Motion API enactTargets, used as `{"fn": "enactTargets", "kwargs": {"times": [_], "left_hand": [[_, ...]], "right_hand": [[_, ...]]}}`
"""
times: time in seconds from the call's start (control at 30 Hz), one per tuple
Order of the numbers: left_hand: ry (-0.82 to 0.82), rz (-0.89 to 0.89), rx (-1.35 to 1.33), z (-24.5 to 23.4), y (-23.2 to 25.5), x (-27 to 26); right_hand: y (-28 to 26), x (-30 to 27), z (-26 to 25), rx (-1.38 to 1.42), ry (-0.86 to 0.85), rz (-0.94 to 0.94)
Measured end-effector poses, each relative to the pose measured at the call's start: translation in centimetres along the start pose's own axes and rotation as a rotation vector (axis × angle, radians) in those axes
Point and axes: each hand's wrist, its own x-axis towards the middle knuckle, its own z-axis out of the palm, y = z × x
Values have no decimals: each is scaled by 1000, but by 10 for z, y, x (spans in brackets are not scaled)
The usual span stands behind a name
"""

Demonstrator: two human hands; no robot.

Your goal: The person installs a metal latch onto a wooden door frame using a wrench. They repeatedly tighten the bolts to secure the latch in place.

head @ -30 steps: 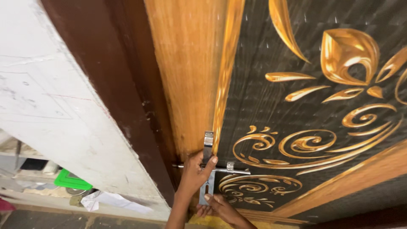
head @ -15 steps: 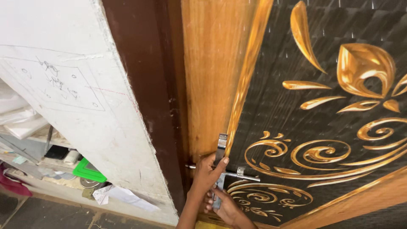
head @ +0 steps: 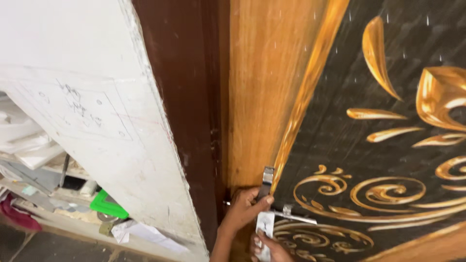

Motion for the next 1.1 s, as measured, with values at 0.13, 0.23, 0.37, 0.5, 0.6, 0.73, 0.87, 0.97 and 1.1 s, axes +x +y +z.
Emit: {"fn": "enactTargets", "kwargs": {"times": [0.13,0.23,0.37,0.5,0.6,0.73,0.87,0.97,1.1], "left_hand": [[-32,-21,-117,-5,-1,4],[-53,17,-115,-5,-5,5],[-70,-5,-100,-9,-4,7],[-3,118,14,-6,-4,8],[20,104,-55,-1,-10,9],[39,123,-74,6,-17,5],[104,129,-88,13,-22,3],[128,129,-104,17,-27,4],[152,137,-159,22,-34,4]], "right_hand": [[-9,-3,-21,182,-327,198],[-10,-20,-17,-61,-87,53],[-10,-39,9,60,70,-91],[-10,-50,16,-90,206,-24],[-6,-43,7,-318,181,-221],[5,-28,-2,-523,340,-415],[3,-25,3,-813,451,-729],[-6,-31,5,-1108,683,-685],[-18,-24,-6,-1561,788,-906]]}}
